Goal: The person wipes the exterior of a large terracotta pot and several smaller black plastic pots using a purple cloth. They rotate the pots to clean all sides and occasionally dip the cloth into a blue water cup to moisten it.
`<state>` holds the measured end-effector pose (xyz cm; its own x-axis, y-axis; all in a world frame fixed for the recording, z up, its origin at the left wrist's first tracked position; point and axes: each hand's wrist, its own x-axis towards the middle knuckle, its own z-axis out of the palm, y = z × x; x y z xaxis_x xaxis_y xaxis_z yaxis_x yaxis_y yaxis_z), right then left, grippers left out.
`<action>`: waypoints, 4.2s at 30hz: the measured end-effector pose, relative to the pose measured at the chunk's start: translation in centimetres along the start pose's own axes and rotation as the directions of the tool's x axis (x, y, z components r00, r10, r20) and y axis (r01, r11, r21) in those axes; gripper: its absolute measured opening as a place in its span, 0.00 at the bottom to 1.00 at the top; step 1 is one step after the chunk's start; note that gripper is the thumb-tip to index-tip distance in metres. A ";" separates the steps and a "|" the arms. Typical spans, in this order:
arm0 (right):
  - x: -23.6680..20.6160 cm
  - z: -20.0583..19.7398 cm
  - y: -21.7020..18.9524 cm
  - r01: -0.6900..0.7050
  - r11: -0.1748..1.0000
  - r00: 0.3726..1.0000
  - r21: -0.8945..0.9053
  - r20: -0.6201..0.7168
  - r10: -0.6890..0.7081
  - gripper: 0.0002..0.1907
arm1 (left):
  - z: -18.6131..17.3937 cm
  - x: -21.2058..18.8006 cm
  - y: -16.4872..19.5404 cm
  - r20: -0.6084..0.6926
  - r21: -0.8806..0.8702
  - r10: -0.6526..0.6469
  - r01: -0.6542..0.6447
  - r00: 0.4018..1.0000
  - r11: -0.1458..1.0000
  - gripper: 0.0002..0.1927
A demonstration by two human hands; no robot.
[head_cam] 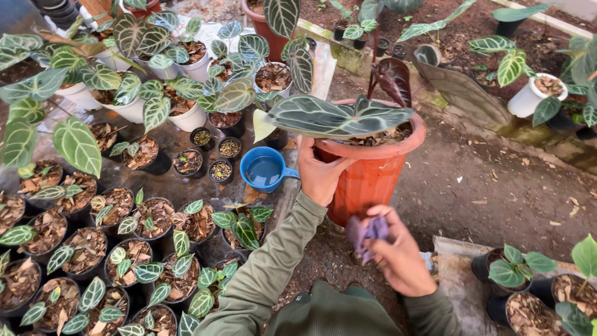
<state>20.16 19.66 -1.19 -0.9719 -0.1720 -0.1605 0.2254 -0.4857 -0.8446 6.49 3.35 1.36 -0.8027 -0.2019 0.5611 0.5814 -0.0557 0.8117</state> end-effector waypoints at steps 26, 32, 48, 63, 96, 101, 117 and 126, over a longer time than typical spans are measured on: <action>31.2 4.4 7.0 0.372 0.449 0.859 -0.812 0.485 0.165 0.18 | -16.2 11.2 1.1 -0.614 0.160 0.208 -0.137 0.761 0.977 0.30; 36.8 9.9 9.7 0.656 0.343 0.686 -0.672 0.721 0.100 0.19 | -19.1 10.0 3.1 -0.718 0.253 0.274 -0.127 0.640 0.959 0.27; 39.4 17.5 14.7 -0.288 0.624 0.807 -0.727 0.166 0.566 0.17 | -20.4 3.5 4.7 -0.825 0.393 0.394 -0.088 0.406 0.915 0.25; 40.7 15.4 13.6 -0.803 0.541 0.487 -0.249 0.248 0.837 0.14 | -18.6 3.5 4.5 -0.836 0.271 0.286 -0.103 0.467 0.957 0.25; 11.6 10.7 -4.2 0.857 -0.230 0.226 -0.461 0.737 -0.637 0.23 | -10.7 0.0 5.4 -0.450 -0.112 -0.111 0.068 0.886 0.991 0.28; 5.0 5.9 -2.1 0.858 -0.233 0.285 -0.458 0.802 -0.526 0.24 | -9.8 -3.6 6.1 -0.349 -0.253 -0.110 0.019 0.931 0.967 0.27; -0.9 -0.8 -3.4 0.799 -0.309 0.257 -0.516 0.757 -0.601 0.21 | -1.9 -6.3 8.4 -0.263 -0.198 -0.076 0.023 0.962 0.980 0.28; 0.9 -6.2 -9.4 0.726 -0.267 0.209 -0.634 0.574 -0.792 0.18 | 4.3 -8.2 8.5 -0.134 -0.384 -0.205 0.140 0.970 0.913 0.26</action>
<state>16.73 29.38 3.42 -0.3432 -0.1431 0.9283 -0.8085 0.5480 -0.2145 17.45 8.73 4.32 -0.8797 -0.3152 0.3562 0.4694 -0.4547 0.7569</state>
